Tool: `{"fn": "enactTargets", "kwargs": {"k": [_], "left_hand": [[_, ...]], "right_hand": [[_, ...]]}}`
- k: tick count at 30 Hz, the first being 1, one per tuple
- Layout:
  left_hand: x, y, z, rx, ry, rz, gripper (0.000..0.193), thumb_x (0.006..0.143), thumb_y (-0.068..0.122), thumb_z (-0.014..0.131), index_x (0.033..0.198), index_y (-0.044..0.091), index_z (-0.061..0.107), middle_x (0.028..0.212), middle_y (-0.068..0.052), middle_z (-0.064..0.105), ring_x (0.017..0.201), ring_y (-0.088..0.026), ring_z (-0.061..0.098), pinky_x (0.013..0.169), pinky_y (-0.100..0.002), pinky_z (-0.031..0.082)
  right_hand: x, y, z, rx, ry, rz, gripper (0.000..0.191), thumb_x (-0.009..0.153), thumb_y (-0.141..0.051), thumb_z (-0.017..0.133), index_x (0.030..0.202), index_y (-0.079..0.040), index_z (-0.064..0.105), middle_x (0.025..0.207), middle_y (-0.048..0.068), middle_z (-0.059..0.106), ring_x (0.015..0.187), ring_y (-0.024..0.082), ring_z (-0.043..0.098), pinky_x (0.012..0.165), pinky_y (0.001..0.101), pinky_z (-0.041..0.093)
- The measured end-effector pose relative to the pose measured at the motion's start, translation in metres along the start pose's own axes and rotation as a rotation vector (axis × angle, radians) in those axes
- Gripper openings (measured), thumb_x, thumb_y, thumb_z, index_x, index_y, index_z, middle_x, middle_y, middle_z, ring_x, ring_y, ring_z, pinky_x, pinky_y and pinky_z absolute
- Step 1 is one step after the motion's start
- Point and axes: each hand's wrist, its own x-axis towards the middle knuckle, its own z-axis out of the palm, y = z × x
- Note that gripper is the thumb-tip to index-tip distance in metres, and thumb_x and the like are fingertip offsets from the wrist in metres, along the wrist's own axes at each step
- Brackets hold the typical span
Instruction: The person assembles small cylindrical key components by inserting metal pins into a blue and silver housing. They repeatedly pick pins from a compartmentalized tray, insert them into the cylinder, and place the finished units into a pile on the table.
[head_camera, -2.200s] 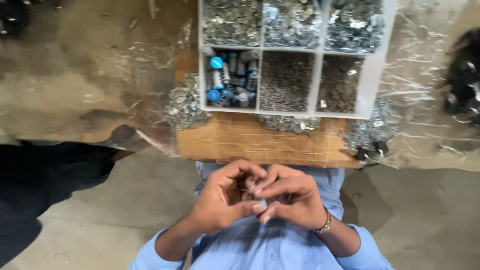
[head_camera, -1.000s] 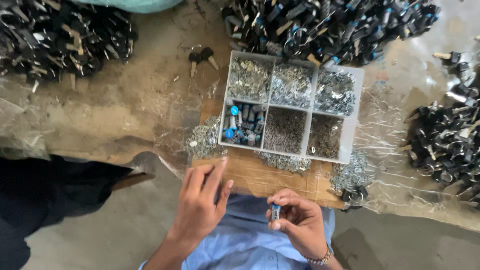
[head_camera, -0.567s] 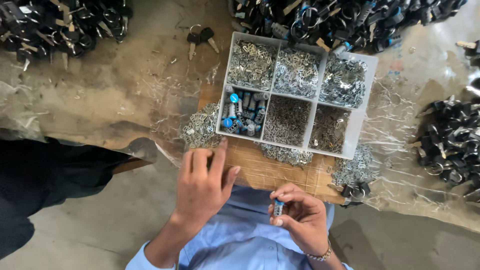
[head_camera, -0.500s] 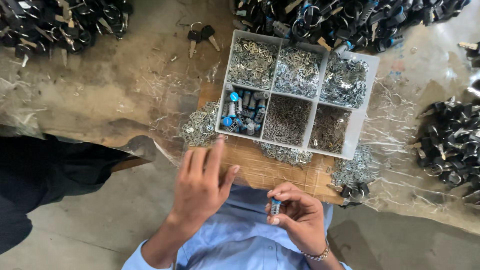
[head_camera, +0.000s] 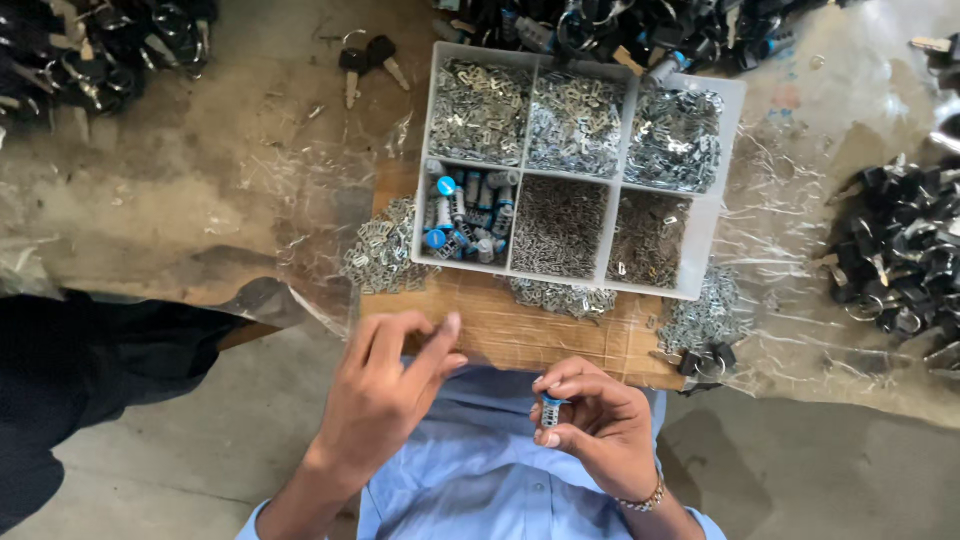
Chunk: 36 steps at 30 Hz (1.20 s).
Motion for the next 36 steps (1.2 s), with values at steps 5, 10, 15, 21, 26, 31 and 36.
{"fn": "enactTargets", "kwargs": {"k": [5, 10, 15, 21, 26, 31, 36], "left_hand": [[-0.011, -0.002, 0.011, -0.140, 0.124, 0.055, 0.021, 0.081, -0.005, 0.071, 0.101, 0.001, 0.074, 0.099, -0.012, 0.070, 0.093, -0.030, 0.068, 0.080, -0.040, 0.056], [-0.012, 0.024, 0.015, -0.423, 0.288, -0.106, 0.012, 0.089, -0.007, 0.074, 0.098, -0.001, 0.068, 0.093, -0.011, 0.071, 0.087, -0.026, 0.072, 0.079, -0.036, 0.058], [-0.003, 0.048, 0.015, -0.544, 0.198, -0.056, 0.015, 0.086, -0.005, 0.078, 0.096, 0.001, 0.070, 0.093, -0.011, 0.074, 0.086, -0.024, 0.073, 0.077, -0.034, 0.059], [0.016, 0.080, 0.038, -0.773, 0.131, 0.007, 0.018, 0.085, -0.002, 0.079, 0.100, 0.003, 0.072, 0.097, -0.009, 0.073, 0.089, -0.025, 0.071, 0.078, -0.034, 0.059], [0.023, 0.082, 0.041, -0.615, 0.112, 0.171, 0.027, 0.077, -0.005, 0.076, 0.103, 0.003, 0.070, 0.102, -0.010, 0.068, 0.091, -0.030, 0.066, 0.077, -0.039, 0.056], [0.010, 0.053, 0.029, -0.739, -0.081, 0.062, 0.030, 0.078, -0.007, 0.076, 0.105, 0.008, 0.076, 0.101, -0.010, 0.061, 0.086, -0.022, 0.065, 0.074, -0.034, 0.056], [-0.008, 0.040, 0.020, -0.828, -0.022, -0.219, 0.022, 0.087, 0.003, 0.079, 0.109, 0.006, 0.076, 0.096, -0.006, 0.066, 0.080, -0.017, 0.069, 0.072, -0.030, 0.057]], "right_hand": [[-0.001, 0.000, 0.001, 0.000, -0.008, -0.007, 0.038, 0.083, 0.017, 0.078, 0.118, 0.003, 0.069, 0.125, 0.022, 0.062, 0.102, 0.025, 0.071, 0.085, 0.0331, 0.064], [-0.012, -0.005, 0.002, 0.062, 0.000, 0.004, 0.040, 0.086, 0.016, 0.077, 0.121, 0.000, 0.066, 0.124, 0.021, 0.062, 0.101, 0.024, 0.072, 0.082, 0.0320, 0.064], [-0.016, -0.014, -0.005, 0.071, 0.102, -0.086, 0.040, 0.083, 0.017, 0.077, 0.120, 0.004, 0.065, 0.127, 0.022, 0.060, 0.101, 0.025, 0.071, 0.082, 0.0348, 0.066], [-0.019, -0.007, -0.019, 0.083, 0.098, -0.119, 0.039, 0.083, 0.017, 0.077, 0.119, 0.006, 0.067, 0.126, 0.021, 0.060, 0.102, 0.023, 0.069, 0.079, 0.0349, 0.067], [-0.022, 0.000, -0.017, -0.009, 0.155, -0.209, 0.040, 0.082, 0.014, 0.080, 0.121, 0.008, 0.071, 0.122, 0.018, 0.061, 0.108, 0.022, 0.066, 0.086, 0.0314, 0.062], [-0.006, 0.006, -0.008, 0.109, 0.037, -0.080, 0.038, 0.080, 0.015, 0.082, 0.116, 0.010, 0.073, 0.108, 0.015, 0.059, 0.087, 0.022, 0.068, 0.071, 0.0341, 0.066], [0.009, 0.014, 0.001, 0.133, -0.162, -0.023, 0.037, 0.081, 0.017, 0.080, 0.116, 0.009, 0.071, 0.114, 0.016, 0.059, 0.095, 0.022, 0.068, 0.074, 0.0342, 0.065]]}}
